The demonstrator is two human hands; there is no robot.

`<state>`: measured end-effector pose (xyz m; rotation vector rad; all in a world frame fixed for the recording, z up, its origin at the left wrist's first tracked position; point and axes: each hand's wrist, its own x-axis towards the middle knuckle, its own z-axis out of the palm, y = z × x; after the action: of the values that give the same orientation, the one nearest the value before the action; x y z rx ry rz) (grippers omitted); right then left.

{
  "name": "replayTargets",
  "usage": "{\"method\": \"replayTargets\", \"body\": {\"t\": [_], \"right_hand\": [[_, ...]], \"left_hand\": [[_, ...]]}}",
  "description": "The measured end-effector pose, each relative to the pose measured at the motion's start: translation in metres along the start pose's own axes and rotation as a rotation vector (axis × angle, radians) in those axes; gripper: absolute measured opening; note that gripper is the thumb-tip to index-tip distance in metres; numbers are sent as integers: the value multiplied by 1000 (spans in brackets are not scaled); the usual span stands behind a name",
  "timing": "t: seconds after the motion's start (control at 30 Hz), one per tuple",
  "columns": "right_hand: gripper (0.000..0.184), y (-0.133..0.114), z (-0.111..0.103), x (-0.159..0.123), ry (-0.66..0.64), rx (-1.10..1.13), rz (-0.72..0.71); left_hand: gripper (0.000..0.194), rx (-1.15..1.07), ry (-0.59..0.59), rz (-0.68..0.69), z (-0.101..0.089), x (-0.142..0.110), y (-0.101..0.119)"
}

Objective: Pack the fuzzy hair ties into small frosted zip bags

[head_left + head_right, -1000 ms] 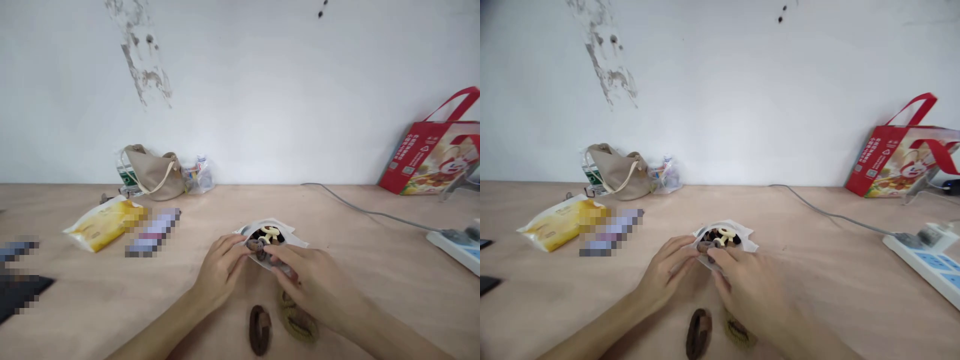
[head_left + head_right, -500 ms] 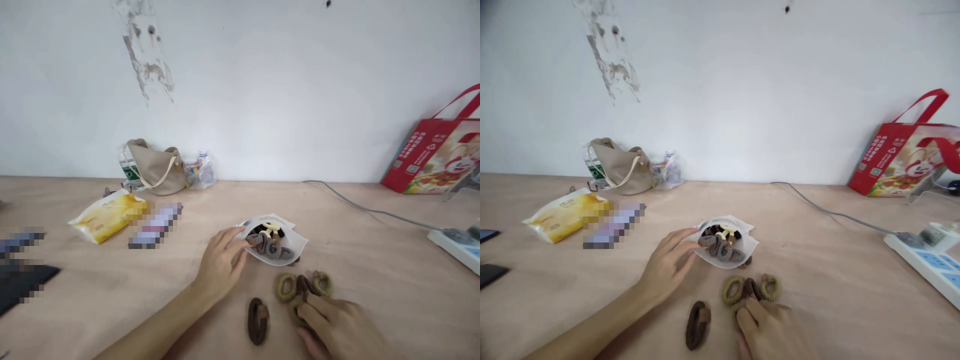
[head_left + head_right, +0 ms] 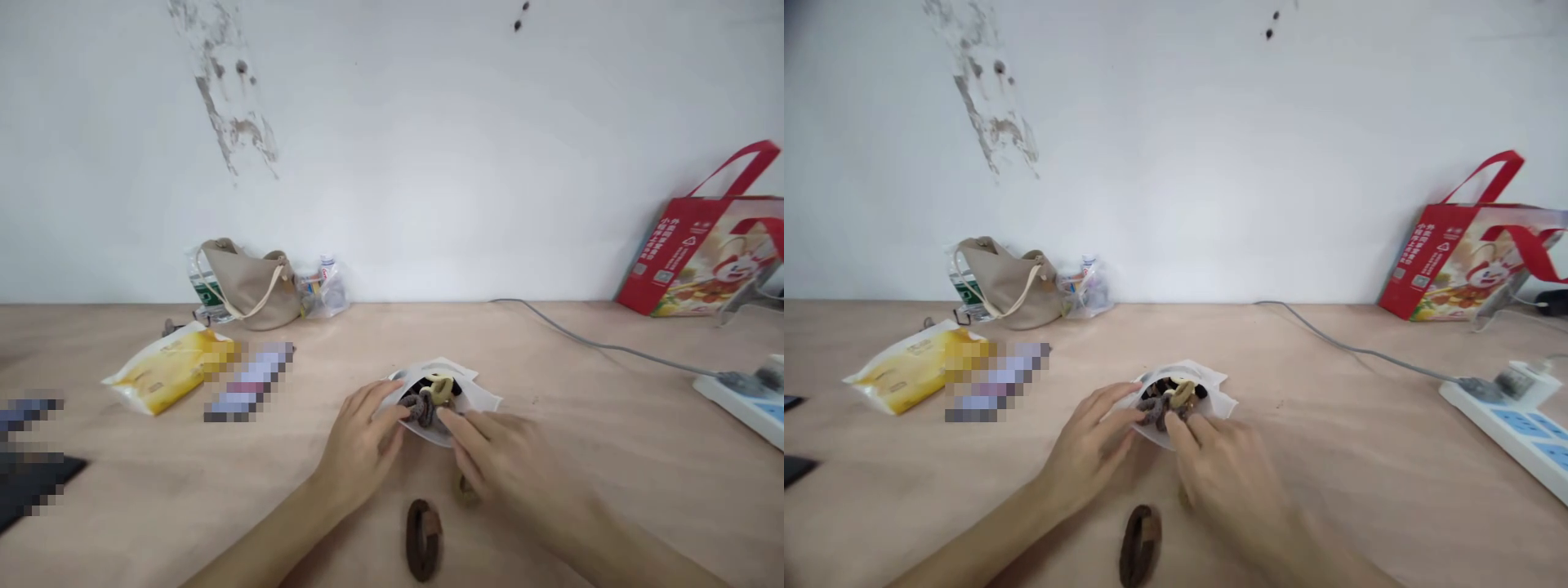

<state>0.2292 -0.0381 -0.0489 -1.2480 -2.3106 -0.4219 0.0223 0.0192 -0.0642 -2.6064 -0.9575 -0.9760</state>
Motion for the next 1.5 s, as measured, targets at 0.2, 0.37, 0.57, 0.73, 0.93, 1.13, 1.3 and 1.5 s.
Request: {"method": "replayTargets", "body": {"t": [0.2,0.37,0.57,0.73,0.93,1.13,1.3,1.5], "right_hand": [[22,12,-1,-40,-56,120,88],[19,23,-4,-64,-183,128,170],[15,14,3,-72,-257,130,81],[17,8,-9,-50,-93,195,60],[13,5,-5,11,-56,160,207],[32,15,3,2,-12,370,13],[20,46,-20,-41,87,320,179],[18,64,-21,-82,-177,250,182]], "left_hand": [[19,-17,3,-11,1,0,1],[19,-36,0,-23,3,0,4],[20,-27,-5,-21,4,0,3],[20,-29,-24,-27,2,0,3],[21,-20,-33,-16,-1,0,3],[20,-36,-17,-3,-2,0,4],[18,-63,-12,-31,1,0,6],[18,-46,-1,-29,1,1,7]]}}
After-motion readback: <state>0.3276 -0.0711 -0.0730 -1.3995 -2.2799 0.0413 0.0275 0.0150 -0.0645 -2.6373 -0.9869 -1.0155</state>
